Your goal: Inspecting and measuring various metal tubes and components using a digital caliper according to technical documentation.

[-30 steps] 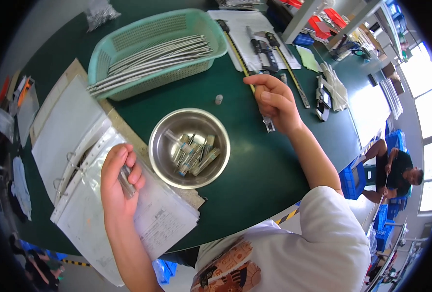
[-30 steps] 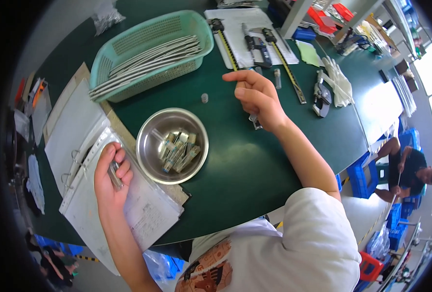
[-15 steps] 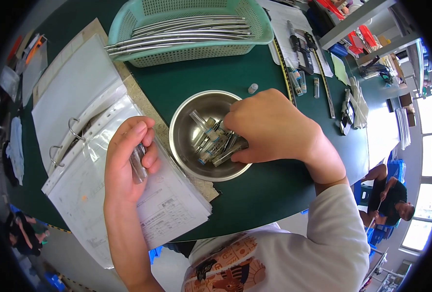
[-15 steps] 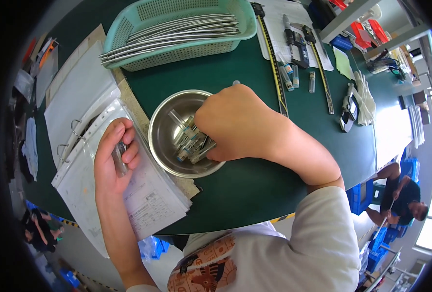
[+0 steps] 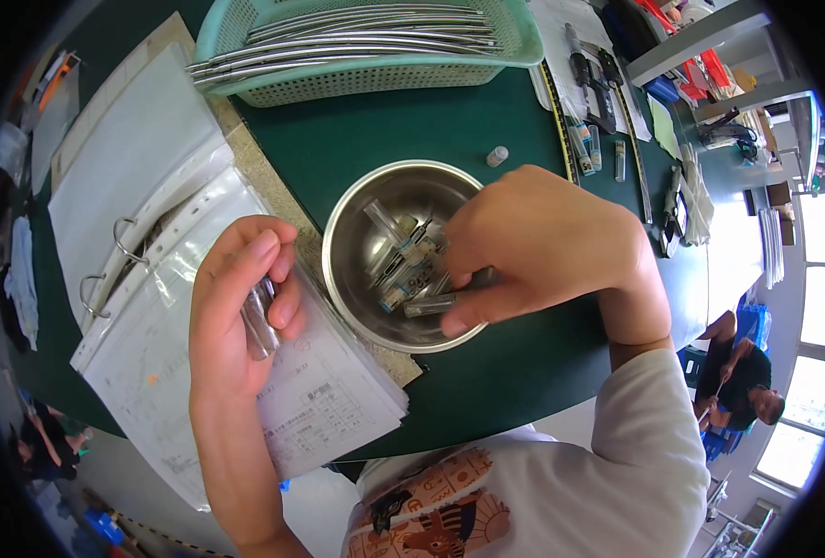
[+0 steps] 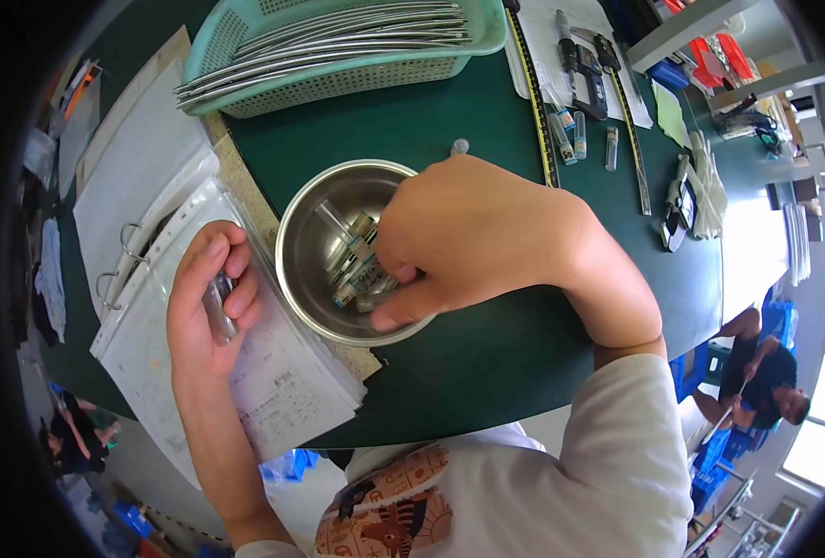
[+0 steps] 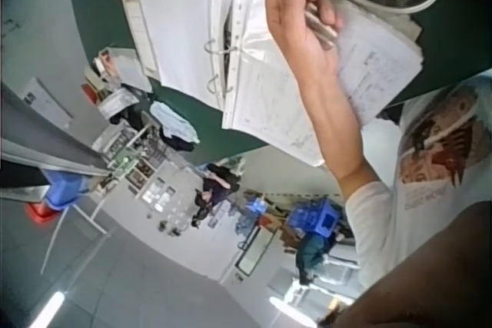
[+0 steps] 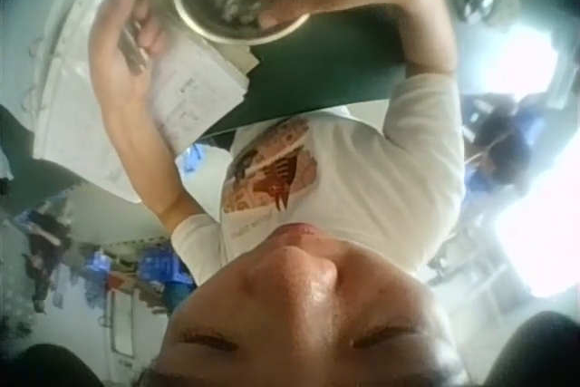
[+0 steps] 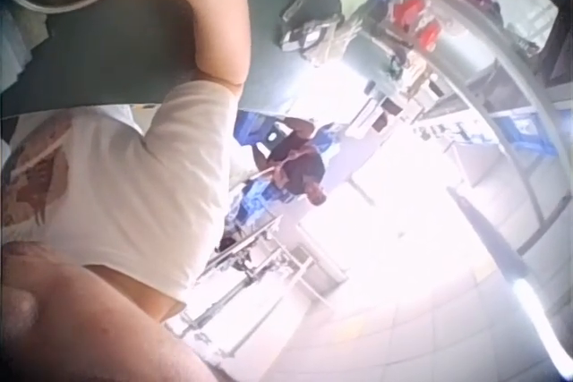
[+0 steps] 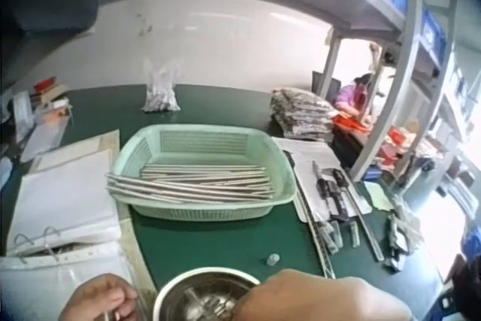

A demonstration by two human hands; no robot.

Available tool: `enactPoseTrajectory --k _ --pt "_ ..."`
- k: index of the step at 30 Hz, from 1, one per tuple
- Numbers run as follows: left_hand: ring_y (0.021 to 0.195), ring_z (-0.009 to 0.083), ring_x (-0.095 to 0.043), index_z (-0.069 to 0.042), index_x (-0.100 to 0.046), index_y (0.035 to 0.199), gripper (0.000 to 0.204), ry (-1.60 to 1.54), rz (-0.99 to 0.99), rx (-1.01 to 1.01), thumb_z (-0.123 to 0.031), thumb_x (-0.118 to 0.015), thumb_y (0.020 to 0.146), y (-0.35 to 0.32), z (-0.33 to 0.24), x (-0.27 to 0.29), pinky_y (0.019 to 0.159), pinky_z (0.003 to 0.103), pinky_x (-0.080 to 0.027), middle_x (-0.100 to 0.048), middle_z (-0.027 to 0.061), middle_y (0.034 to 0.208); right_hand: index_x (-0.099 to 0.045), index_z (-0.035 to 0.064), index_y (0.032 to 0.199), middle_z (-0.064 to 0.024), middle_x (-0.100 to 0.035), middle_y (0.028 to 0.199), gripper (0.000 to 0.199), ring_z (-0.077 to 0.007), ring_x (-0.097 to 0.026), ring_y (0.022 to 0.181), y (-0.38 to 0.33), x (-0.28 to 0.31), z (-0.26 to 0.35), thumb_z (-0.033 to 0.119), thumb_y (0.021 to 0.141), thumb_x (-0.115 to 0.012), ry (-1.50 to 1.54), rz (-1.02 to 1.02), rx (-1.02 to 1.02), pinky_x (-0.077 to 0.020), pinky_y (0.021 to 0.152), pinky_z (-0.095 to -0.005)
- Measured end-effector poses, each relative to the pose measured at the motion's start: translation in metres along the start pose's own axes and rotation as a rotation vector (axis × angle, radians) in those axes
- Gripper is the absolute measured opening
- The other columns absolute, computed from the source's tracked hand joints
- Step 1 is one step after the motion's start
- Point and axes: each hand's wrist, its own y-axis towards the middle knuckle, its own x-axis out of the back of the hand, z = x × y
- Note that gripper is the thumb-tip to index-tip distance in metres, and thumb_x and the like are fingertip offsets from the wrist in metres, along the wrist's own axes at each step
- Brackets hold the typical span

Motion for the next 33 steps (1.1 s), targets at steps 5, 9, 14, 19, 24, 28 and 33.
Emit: enactPoseTrajectory --k 5,9,14,19,24,28,33 --pt "0.047 0.0066 -0.042 0.000 -0.052 0.092 0.020 0.007 -0.007 -0.001 -0.018 -0.050 0.085 0.001 0.000 -0.001 0.040 0.020 -0.035 -0.044 0.0009 0.069 -0.058 0.0094 0.064 -0.0031 -0.055 0.064 0.007 -0.0247 -0.056 0.065 0.004 -0.007 -0.003 0.016 0.066 -0.059 -0.209 -0.003 -0.084 -0.0409 0.052 -0.0361" --pt "0.047 0.0067 -0.043 0.001 -0.051 0.092 0.020 0.008 -0.008 -0.004 -0.018 -0.050 0.085 0.000 -0.001 0.000 0.040 0.020 -0.035 -0.045 0.0012 0.070 -0.057 0.0094 0.065 -0.0036 -0.056 0.065 0.003 -0.0246 -0.056 0.065 0.008 -0.014 -0.003 0.011 0.067 -0.057 -0.249 -0.091 -0.059 -0.0408 0.051 -0.0358" --pt "0.046 0.0068 -0.043 0.001 -0.052 0.092 0.020 0.004 -0.002 0.000 -0.018 -0.050 0.084 0.001 0.000 0.000 0.040 0.020 -0.035 -0.046 0.0014 0.069 -0.054 0.0084 0.063 -0.0053 -0.055 0.063 0.004 -0.0253 -0.056 0.060 0.012 -0.021 -0.001 0.010 0.066 -0.057 -0.428 -0.127 -0.110 -0.0408 0.049 -0.0359" --pt "0.047 0.0066 -0.043 0.000 -0.052 0.092 0.019 0.012 -0.001 0.000 -0.018 -0.051 0.084 0.001 0.000 0.001 0.040 0.020 -0.035 -0.046 0.0009 0.069 -0.055 0.0079 0.060 -0.0060 -0.054 0.059 0.005 -0.0252 -0.056 0.055 0.016 -0.028 -0.001 0.010 0.064 -0.058 -0.509 -0.163 -0.111 -0.0404 0.046 -0.0351" --pt "0.047 0.0063 -0.043 0.000 -0.053 0.092 0.019 0.029 -0.002 -0.002 -0.018 -0.051 0.084 0.001 0.000 -0.001 0.041 0.020 -0.035 -0.046 0.0005 0.069 -0.055 0.0083 0.057 -0.0066 -0.055 0.059 0.006 -0.0247 -0.057 0.055 0.018 -0.029 0.001 0.009 0.062 -0.058 -0.509 -0.177 -0.110 -0.0411 0.045 -0.0341" --pt "0.047 0.0059 -0.043 0.000 -0.053 0.091 0.020 0.036 0.000 -0.010 -0.018 -0.052 0.084 0.001 0.000 -0.001 0.041 0.020 -0.035 -0.046 0.0001 0.069 -0.056 0.0068 0.056 -0.0092 -0.057 0.058 0.004 -0.0255 -0.058 0.055 0.020 -0.030 0.004 0.007 0.059 -0.059 -0.473 -0.223 -0.053 -0.0428 0.046 -0.0341" --pt "0.048 0.0058 -0.043 -0.001 -0.054 0.092 0.020 0.065 -0.006 -0.016 -0.019 -0.052 0.083 0.001 0.000 -0.002 0.041 0.020 -0.035 -0.046 -0.0002 0.069 -0.058 0.0053 0.055 -0.0115 -0.057 0.056 0.003 -0.0261 -0.060 0.055 0.023 -0.028 0.007 0.006 0.056 -0.060 -0.479 -0.236 -0.034 -0.0445 0.046 -0.0331"
